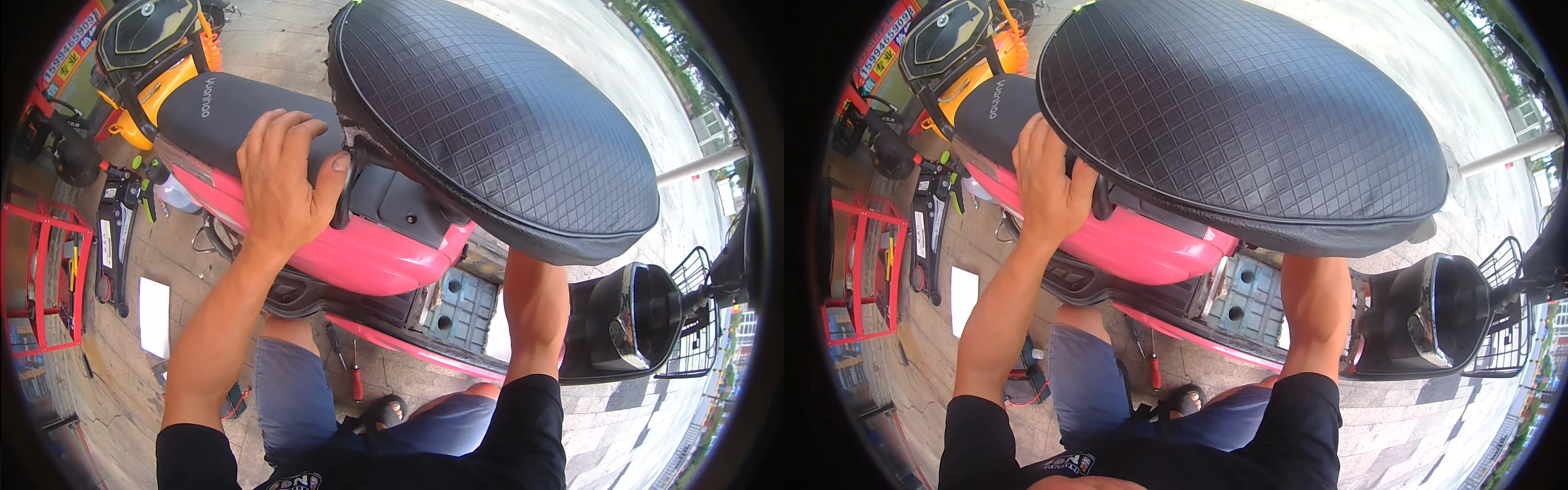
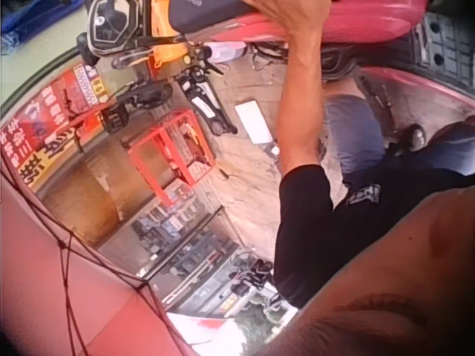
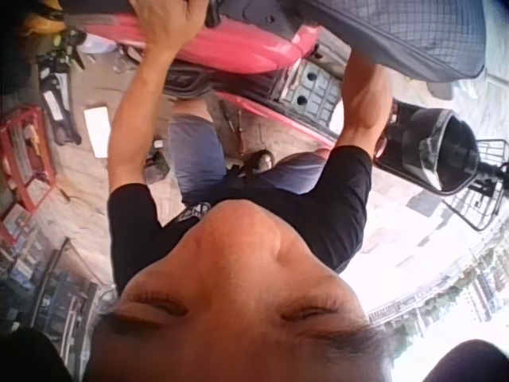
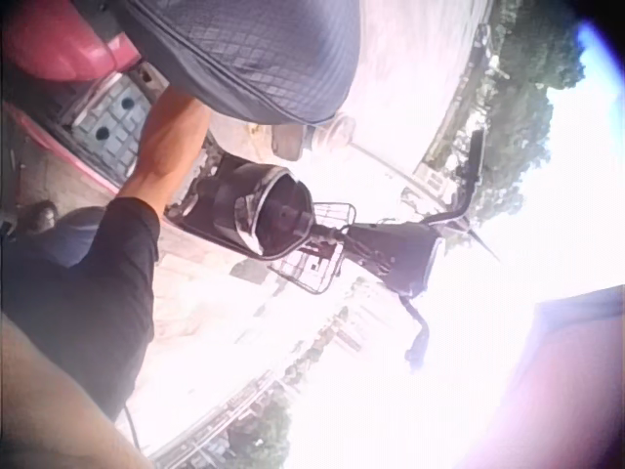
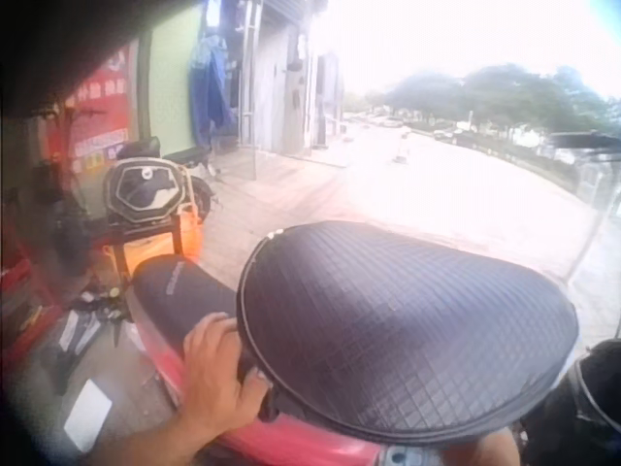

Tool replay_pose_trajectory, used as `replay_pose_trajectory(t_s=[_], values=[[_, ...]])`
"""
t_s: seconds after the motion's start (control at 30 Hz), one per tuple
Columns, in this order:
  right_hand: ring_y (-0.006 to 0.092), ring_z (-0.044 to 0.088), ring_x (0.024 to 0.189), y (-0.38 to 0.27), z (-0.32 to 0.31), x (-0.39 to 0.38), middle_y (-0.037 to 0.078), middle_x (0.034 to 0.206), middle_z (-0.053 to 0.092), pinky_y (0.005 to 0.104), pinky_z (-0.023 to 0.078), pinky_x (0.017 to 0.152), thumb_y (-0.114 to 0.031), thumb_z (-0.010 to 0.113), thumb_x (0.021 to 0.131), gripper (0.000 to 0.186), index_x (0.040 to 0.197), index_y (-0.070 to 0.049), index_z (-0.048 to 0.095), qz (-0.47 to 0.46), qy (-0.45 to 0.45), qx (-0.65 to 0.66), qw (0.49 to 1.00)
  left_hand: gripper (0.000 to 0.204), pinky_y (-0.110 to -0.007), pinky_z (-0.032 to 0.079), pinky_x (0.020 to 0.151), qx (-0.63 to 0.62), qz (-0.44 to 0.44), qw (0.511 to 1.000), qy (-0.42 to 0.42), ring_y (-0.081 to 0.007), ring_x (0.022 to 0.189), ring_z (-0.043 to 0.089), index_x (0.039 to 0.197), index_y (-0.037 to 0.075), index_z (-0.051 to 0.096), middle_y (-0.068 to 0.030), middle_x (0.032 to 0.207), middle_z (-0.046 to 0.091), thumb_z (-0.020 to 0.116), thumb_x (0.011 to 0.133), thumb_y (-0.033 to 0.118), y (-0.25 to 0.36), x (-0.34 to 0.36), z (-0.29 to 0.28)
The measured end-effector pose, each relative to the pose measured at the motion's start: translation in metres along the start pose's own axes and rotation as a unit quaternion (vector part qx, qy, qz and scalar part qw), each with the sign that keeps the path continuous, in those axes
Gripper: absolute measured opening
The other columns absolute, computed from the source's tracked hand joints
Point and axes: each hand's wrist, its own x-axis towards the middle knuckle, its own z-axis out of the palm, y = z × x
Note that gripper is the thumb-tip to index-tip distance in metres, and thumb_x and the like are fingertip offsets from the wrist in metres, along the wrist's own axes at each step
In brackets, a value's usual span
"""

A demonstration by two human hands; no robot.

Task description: The person uses a red screwdriver to remove screws from the side panels and seat area of a pink scooter. They detach the side panels and lift the seat to access the internal compartment, then reposition the seat and continue working on the scooter's body.

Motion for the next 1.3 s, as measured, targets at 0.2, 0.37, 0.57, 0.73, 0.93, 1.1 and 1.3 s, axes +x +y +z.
replay_pose_trajectory(t_s=[0.2,0.37,0.57,0.73,0.93,1.1,1.3], values=[[0.0202,0.061,0.104,-0.002,-0.027,-0.06,0.012,0.118,0.066,0.0333,0.048,0.093,-0.019,0.071,0.088,0.043,0.128,-0.006,0.062,0.034,0.036,0.014,0.999,0.039,-0.048,0.036,0.101,-0.011,0.015,1.0,0.014,-0.0377,0.119,0.052,0.112,0.004,0.062,-0.0131,0.116,0.062,0.063,0.091,0.036,0.003,0.004,-0.003],[0.0207,0.061,0.104,-0.003,-0.033,-0.073,0.012,0.118,0.066,0.0338,0.048,0.093,-0.019,0.071,0.088,0.043,0.128,-0.006,0.062,0.045,0.047,0.023,0.998,0.039,-0.047,0.037,0.099,0.0,0.008,1.0,-0.009,-0.0367,0.116,0.054,0.111,0.003,0.061,-0.0131,0.114,0.063,0.063,0.091,0.036,0.006,0.004,-0.005],[0.0212,0.061,0.105,-0.002,-0.034,-0.078,0.012,0.119,0.066,0.0343,0.048,0.093,-0.019,0.071,0.088,0.043,0.128,-0.006,0.062,0.048,0.049,0.029,0.997,0.039,-0.046,0.037,0.098,0.003,0.025,1.0,0.001,-0.0367,0.115,0.055,0.111,0.002,0.06,-0.0136,0.114,0.062,0.062,0.092,0.036,0.004,0.004,-0.005],[0.0216,0.061,0.106,0.0,-0.032,-0.078,0.012,0.12,0.066,0.0347,0.048,0.094,-0.02,0.071,0.088,0.043,0.128,-0.007,0.062,0.047,0.052,0.032,0.997,0.038,-0.046,0.038,0.097,0.001,0.027,1.0,0.007,-0.0368,0.114,0.055,0.111,0.002,0.06,-0.0141,0.113,0.062,0.062,0.092,0.036,0.005,0.004,-0.005],[0.0221,0.061,0.106,-0.001,-0.031,-0.08,0.012,0.12,0.066,0.0352,0.048,0.094,-0.02,0.071,0.088,0.043,0.128,-0.007,0.063,0.047,0.054,0.028,0.997,0.038,-0.046,0.038,0.097,-0.002,0.03,1.0,0.005,-0.0366,0.114,0.055,0.111,0.003,0.06,-0.0136,0.113,0.062,0.062,0.092,0.036,0.004,0.005,-0.005],[0.0225,0.061,0.107,-0.001,-0.028,-0.08,0.012,0.121,0.065,0.0357,0.048,0.094,-0.02,0.071,0.087,0.043,0.127,-0.007,0.063,0.045,0.054,0.031,0.997,0.038,-0.045,0.038,0.097,-0.003,0.027,1.0,0.003,-0.0362,0.113,0.055,0.11,0.003,0.06,-0.0128,0.112,0.063,0.063,0.092,0.037,0.004,0.005,-0.005],[0.023,0.06,0.108,-0.002,-0.025,-0.079,0.012,0.122,0.065,0.0362,0.048,0.095,-0.021,0.072,0.087,0.043,0.127,-0.007,0.063,0.043,0.055,0.026,0.997,0.038,-0.045,0.038,0.096,-0.013,0.019,1.0,0.008,-0.036,0.113,0.056,0.109,0.004,0.06,-0.0125,0.111,0.063,0.065,0.09,0.036,0.005,0.005,-0.005]])
